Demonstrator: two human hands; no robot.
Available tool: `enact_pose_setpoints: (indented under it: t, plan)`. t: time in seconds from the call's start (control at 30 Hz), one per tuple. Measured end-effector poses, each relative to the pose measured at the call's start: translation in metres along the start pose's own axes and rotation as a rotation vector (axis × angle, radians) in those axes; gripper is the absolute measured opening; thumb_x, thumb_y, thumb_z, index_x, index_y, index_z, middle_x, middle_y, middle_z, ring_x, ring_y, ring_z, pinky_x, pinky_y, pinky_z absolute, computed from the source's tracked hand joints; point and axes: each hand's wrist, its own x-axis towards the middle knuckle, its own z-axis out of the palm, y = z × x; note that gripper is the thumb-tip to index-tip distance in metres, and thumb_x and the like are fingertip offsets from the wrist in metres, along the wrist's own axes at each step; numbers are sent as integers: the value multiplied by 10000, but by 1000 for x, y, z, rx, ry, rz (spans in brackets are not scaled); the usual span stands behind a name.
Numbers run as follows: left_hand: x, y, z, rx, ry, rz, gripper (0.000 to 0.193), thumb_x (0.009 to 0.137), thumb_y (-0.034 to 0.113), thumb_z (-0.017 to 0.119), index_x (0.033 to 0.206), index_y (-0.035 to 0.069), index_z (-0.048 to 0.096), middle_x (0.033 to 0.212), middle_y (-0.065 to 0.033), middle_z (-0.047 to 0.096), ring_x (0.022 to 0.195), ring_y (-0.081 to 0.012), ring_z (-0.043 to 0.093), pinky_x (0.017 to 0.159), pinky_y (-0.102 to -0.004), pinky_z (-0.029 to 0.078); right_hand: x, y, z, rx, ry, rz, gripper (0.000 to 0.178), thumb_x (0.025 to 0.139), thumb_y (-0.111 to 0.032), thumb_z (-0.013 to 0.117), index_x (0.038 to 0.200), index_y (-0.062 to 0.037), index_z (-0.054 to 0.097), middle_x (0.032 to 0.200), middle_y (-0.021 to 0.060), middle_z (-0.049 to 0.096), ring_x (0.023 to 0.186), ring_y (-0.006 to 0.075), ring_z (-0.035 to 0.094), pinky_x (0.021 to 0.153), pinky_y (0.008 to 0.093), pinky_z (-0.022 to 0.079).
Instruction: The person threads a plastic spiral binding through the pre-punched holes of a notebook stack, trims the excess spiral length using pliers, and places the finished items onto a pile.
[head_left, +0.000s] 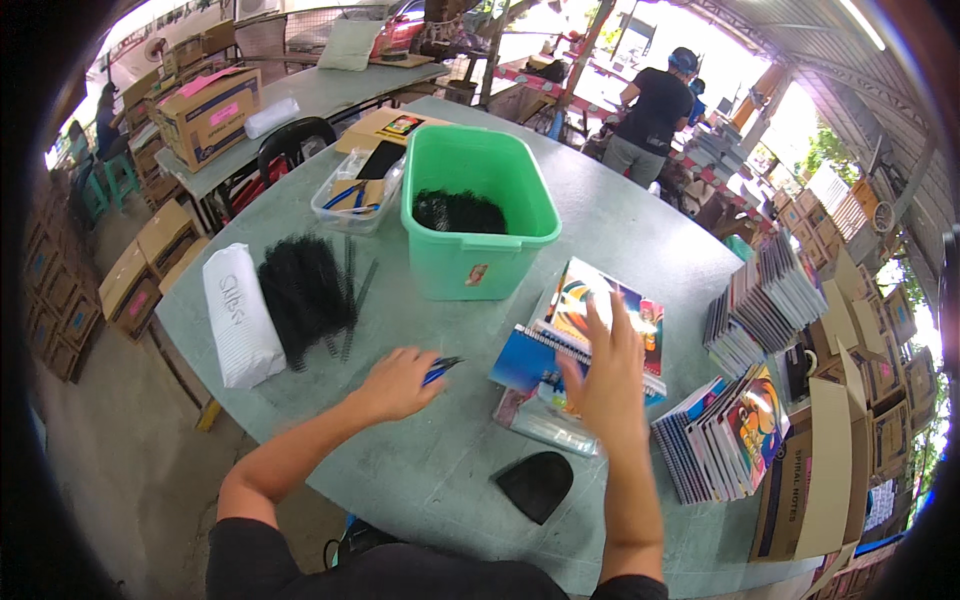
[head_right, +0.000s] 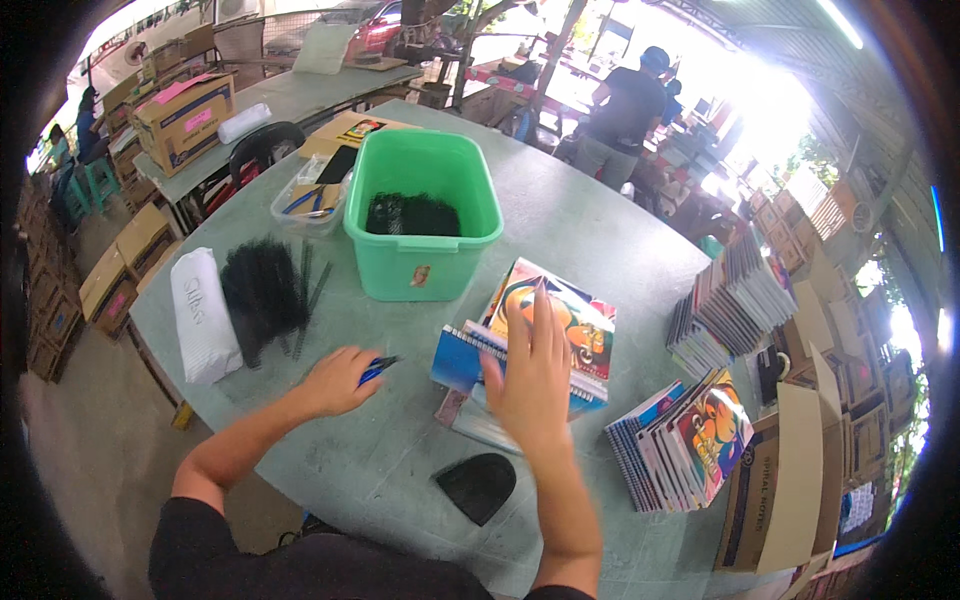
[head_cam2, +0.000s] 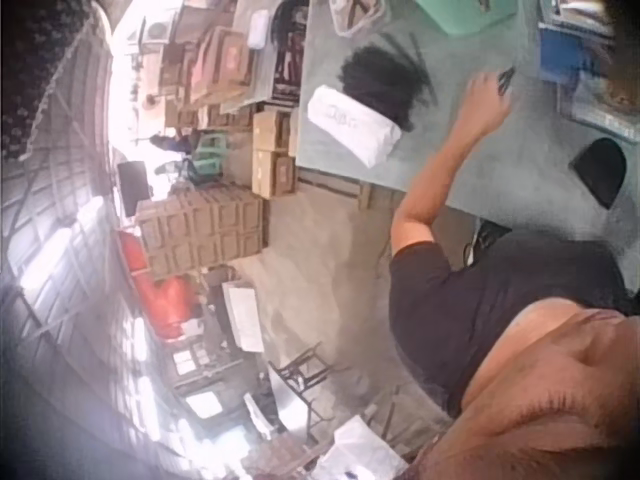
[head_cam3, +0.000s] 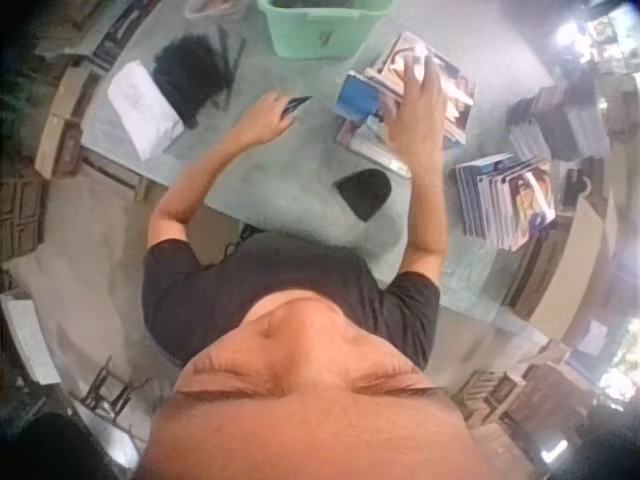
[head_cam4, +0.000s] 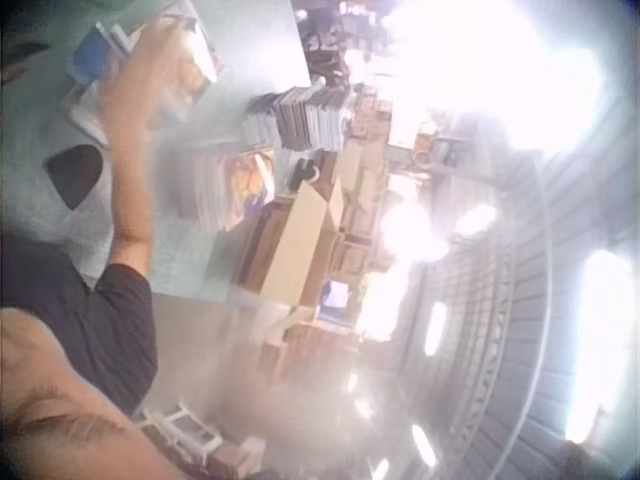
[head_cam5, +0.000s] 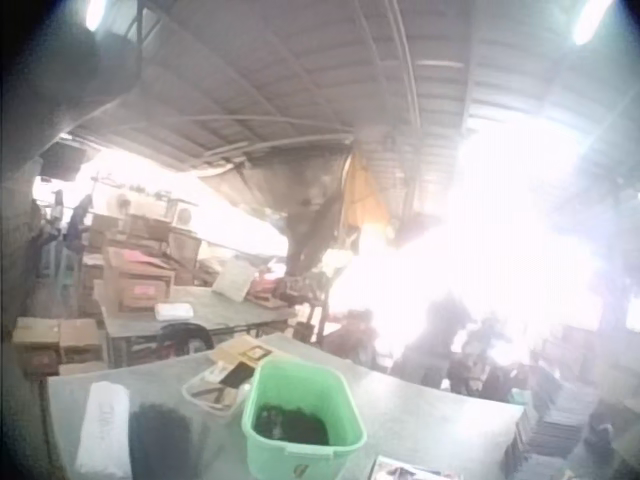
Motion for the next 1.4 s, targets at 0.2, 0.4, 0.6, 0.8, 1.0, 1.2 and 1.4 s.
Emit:
enact_pose_setpoints:
  t: [0.2,0.4,0.6,0.8,1.0,1.2,1.4]
  plan:
    - [1,-20,55,223,151,34,440,804,351,622,1123,54,562,1049,-135,504,1036,-323,445,893,-458,339,-90,8,21,-188,38,-206,417,808,-60,564,1224,-57,544,1140,121,582,1064,283,551,925,429,397]
    - [8,-30,67,234,244,182,473,820,375,598,1148,38,550,1061,-151,486,1030,-332,437,904,-456,327,-51,80,-80,87,290,258,167,775,-78,660,940,-61,637,818,96,612,766,270,602,665,380,477]
    - [1,-29,59,134,227,177,419,878,378,537,1130,44,570,1056,-154,496,1025,-330,451,895,-450,337,-56,156,-224,371,639,290,221,831,20,584,1046,1,629,989,58,642,886,106,581,796,241,446]
    - [-22,-43,25,132,228,74,352,895,331,536,1073,31,583,1078,-175,501,1019,-345,470,878,-449,365,-181,240,-219,500,319,598,218,772,18,524,944,46,656,1329,177,479,1241,230,443,1046,319,335]
    - [-33,-104,13,412,333,-369,280,851,175,592,1023,-39,540,1101,-241,481,965,-427,531,793,-467,446,-195,249,-173,599,583,840,484,823,68,527,1301,46,459,1481,200,263,1297,234,392,1042,300,336]
    - [-30,-118,10,376,333,-377,232,865,137,555,989,-56,524,1068,-281,499,881,-450,571,730,-480,462,-196,274,-163,382,509,756,421,843,53,502,1262,15,515,1461,200,308,1298,237,393,1055,311,316]
    - [-18,-68,-29,165,358,-405,224,917,204,491,924,-15,537,786,-266,603,768,-443,593,695,-485,449,-144,209,-169,-749,313,553,413,773,17,598,1183,-25,572,1350,225,439,1293,363,380,1080,420,301]
